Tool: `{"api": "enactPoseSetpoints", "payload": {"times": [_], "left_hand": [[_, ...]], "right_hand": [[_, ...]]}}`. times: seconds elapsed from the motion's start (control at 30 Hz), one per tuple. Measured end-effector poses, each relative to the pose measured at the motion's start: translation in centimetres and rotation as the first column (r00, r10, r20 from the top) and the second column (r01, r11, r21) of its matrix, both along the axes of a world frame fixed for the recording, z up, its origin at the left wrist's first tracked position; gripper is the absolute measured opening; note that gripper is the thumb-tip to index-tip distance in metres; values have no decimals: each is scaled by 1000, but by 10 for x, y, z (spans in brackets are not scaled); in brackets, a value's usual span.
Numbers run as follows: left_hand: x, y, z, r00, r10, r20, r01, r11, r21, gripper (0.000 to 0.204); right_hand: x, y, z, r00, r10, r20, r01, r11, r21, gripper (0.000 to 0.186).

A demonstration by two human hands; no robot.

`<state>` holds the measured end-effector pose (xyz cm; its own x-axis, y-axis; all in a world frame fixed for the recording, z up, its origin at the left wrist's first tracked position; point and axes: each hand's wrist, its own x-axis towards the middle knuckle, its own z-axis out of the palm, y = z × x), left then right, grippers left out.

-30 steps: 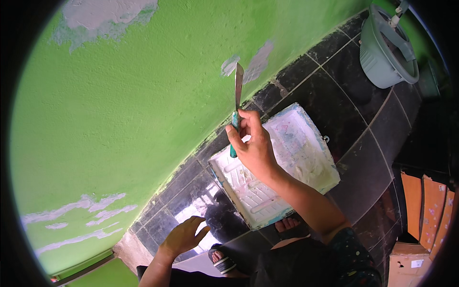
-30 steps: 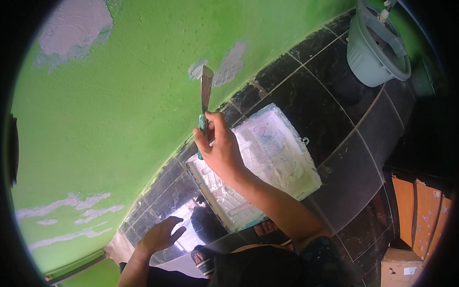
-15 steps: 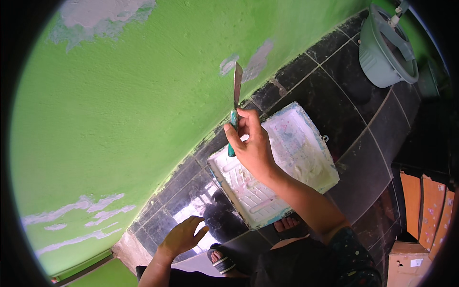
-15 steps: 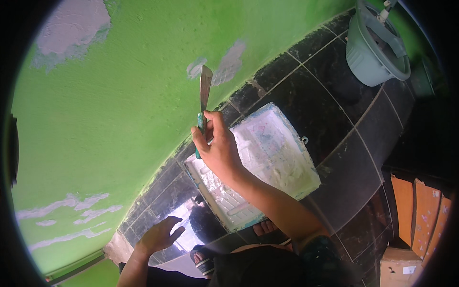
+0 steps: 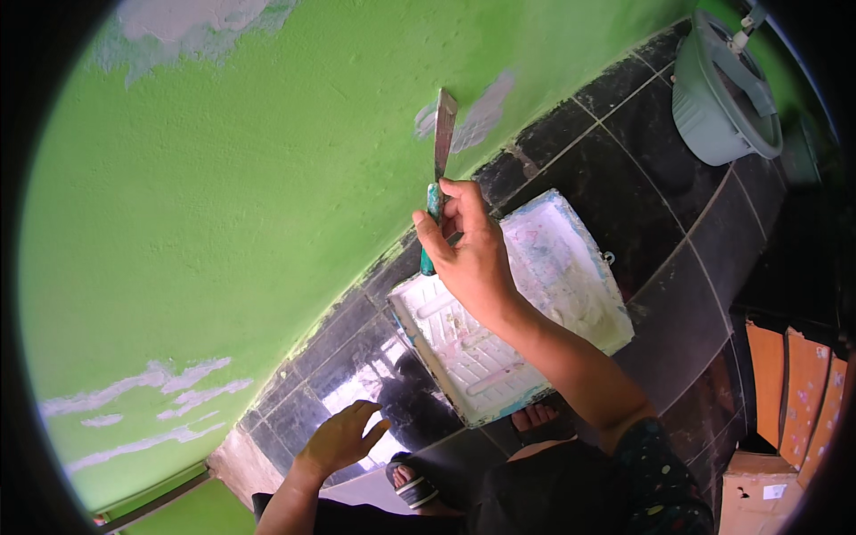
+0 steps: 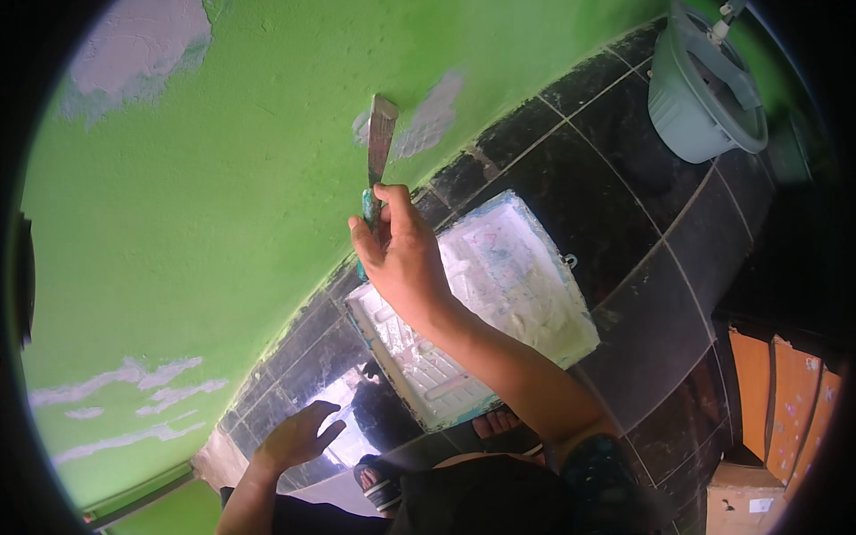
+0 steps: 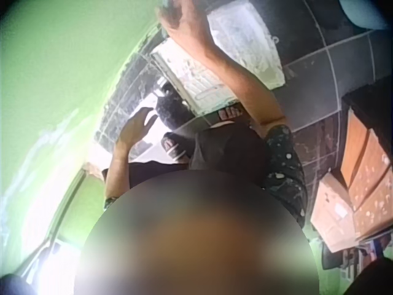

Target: The person applies white filler to a green wall using a putty knife and a small tray. They repeatedly scoop filler from the tray and spread it over several spots on the wall, smoothing each patch.

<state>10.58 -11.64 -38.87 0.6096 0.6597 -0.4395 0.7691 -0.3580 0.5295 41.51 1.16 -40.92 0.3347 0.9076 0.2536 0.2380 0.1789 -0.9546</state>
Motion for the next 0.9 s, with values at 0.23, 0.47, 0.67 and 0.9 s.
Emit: {"api": "enactPoseSetpoints", "payload": {"times": [0.23,0.47,0.67,0.9], "left_hand": [[4,2,4,1000,2,-30,-3,1000,-20,35],[1,-1,4,999,-3,-33,3,1000,-6,36],[5,-1,3,999,-16,-36,15,1000,-15,36],[1,0,3,999,6,-44,-7,1000,-24,36]], "right_hand": [[-20,-36,-16,995,97,-2,-97,993,-71,41],[-21,4,-23,980,37,-196,-32,999,32,43],[-63,18,-32,998,6,58,-11,996,94,44],[-44,2,-25,993,28,-111,-22,998,55,48]]}}
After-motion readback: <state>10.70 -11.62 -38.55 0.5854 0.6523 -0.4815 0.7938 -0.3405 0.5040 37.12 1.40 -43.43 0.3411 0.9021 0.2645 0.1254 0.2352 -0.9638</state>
